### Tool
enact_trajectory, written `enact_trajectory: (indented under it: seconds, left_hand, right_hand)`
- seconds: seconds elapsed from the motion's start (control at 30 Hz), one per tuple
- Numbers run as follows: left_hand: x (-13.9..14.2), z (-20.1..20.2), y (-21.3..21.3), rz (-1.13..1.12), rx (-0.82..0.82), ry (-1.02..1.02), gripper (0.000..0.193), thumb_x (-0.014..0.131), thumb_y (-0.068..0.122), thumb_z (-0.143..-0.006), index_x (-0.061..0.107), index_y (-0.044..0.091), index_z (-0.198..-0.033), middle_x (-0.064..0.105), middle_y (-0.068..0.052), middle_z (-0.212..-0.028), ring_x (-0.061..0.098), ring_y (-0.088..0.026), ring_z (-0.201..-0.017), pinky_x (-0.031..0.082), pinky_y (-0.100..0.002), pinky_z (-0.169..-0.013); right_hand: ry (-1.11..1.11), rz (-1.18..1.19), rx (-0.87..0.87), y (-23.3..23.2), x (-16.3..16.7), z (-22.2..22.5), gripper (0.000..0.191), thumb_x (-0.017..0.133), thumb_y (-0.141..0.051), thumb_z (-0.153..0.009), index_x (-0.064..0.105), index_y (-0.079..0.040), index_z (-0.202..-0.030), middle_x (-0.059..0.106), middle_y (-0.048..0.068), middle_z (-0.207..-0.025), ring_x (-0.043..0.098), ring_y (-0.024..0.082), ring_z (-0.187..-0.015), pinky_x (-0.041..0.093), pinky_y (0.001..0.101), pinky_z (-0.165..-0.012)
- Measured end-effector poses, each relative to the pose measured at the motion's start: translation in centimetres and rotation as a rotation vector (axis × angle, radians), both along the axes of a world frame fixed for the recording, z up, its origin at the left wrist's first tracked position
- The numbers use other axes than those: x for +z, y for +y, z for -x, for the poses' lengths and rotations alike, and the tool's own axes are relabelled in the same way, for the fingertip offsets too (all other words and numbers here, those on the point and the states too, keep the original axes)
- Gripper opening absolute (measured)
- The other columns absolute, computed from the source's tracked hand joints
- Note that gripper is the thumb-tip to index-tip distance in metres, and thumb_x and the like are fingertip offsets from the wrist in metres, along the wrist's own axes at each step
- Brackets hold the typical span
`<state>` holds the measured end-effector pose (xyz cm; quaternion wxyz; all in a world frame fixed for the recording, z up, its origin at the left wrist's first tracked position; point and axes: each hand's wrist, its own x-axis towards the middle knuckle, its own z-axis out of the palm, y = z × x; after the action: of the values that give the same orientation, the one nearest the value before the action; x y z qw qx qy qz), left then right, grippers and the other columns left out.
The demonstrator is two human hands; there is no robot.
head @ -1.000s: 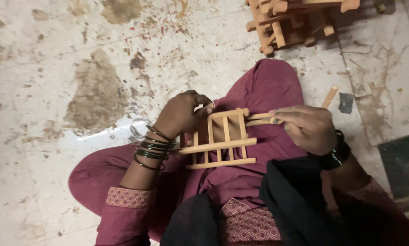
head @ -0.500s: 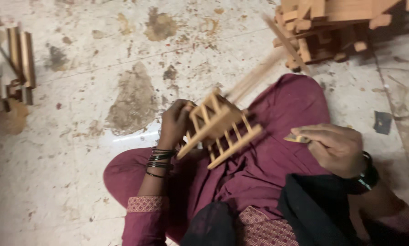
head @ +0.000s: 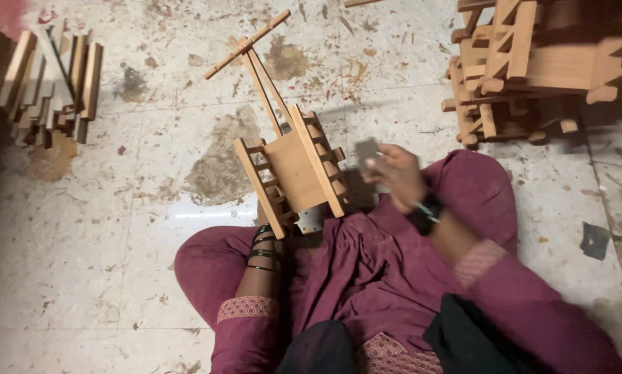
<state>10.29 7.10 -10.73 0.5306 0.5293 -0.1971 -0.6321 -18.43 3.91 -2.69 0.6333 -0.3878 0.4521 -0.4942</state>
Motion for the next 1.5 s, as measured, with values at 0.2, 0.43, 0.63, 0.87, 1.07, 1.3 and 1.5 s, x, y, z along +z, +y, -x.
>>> enact_trajectory:
  seconds: [0.2,0.43,0.63,0.87,1.07,1.3,1.5]
  left_hand:
    - [4.2,2.8,0.0,-0.216,0.065,-0.148,0.034,0.037,0.028,-0.108,0.061,0.006,-0.117,0.063,-0.017,-0.078,0.056,-0.031,-0.051,0.044,-0.039,-0.037]
    - [1.5,4.3,-5.5,-0.079,0.219,0.036,0.020,0.056,0.018,-0.105,0.065,0.002,-0.113,0.070,-0.009,-0.091,0.069,-0.019,-0.070,0.061,-0.033,-0.060]
    - [-0.9,3.9,-5.8,-0.149,0.073,0.009,0.032,0.059,0.034,-0.108,0.068,0.003,-0.109,0.054,-0.005,-0.079,0.051,-0.020,-0.061,0.044,-0.038,-0.051]
    - [2.1,3.8,-6.1,-0.209,0.297,0.221,0.070,0.052,0.048,-0.100,0.047,-0.004,-0.147,0.067,-0.018,-0.116,0.071,-0.025,-0.088,0.061,-0.036,-0.070]
    - [2.3,3.8,-6.1,-0.053,0.081,-0.427,0.087,0.065,0.008,-0.086,0.023,0.015,-0.161,0.046,-0.001,-0.138,0.063,-0.020,-0.097,0.055,-0.035,-0.073]
    - [0.0,4.3,-5.9,0.311,-0.097,-0.615,0.101,0.046,-0.017,-0.074,0.025,0.018,-0.167,0.061,-0.008,-0.129,0.064,-0.020,-0.104,0.057,-0.028,-0.086]
    - [0.2,3.9,-6.2,0.179,-0.119,-0.515,0.101,0.045,-0.018,-0.076,0.021,0.019,-0.167,0.062,-0.006,-0.122,0.063,-0.018,-0.099,0.056,-0.026,-0.079]
  right_hand:
    - [0.047,-0.035,-0.049,-2.5,-2.5,-5.7,0.016,0.071,-0.008,-0.100,0.070,0.005,-0.109,0.072,0.007,-0.089,0.067,0.013,-0.074,0.056,0.0276,-0.063]
    - [0.132,-0.273,-0.050,-5.0,-1.6,-5.4,0.016,0.055,-0.007,-0.096,0.070,-0.002,-0.101,0.070,0.009,-0.080,0.068,0.020,-0.061,0.056,0.0349,-0.050]
    - [0.282,-0.203,-0.064,-6.0,-2.7,-5.5,0.017,0.052,-0.004,-0.095,0.069,-0.005,-0.099,0.071,0.008,-0.080,0.070,0.019,-0.060,0.056,0.0344,-0.048]
    - [0.687,-0.066,-0.111,-6.9,-2.6,-5.3,0.011,0.060,-0.006,-0.091,0.071,-0.005,-0.093,0.075,0.003,-0.071,0.074,0.009,-0.061,0.058,0.0298,-0.056]
    - [0.851,-0.291,-0.082,-7.3,-1.8,-3.6,0.015,0.072,-0.021,-0.091,0.074,-0.007,-0.092,0.073,0.008,-0.068,0.071,0.018,-0.060,0.054,0.0350,-0.058]
    - [1.007,-0.114,-0.051,-7.8,-4.7,-4.6,0.030,0.072,-0.023,-0.082,0.073,-0.010,-0.109,0.075,0.015,-0.095,0.076,0.029,-0.082,0.060,0.0403,-0.073]
    - [1.123,-0.001,-0.056,-7.8,-5.5,-4.8,0.025,0.071,-0.025,-0.085,0.076,-0.015,-0.107,0.075,0.014,-0.103,0.071,0.034,-0.098,0.056,0.0453,-0.084]
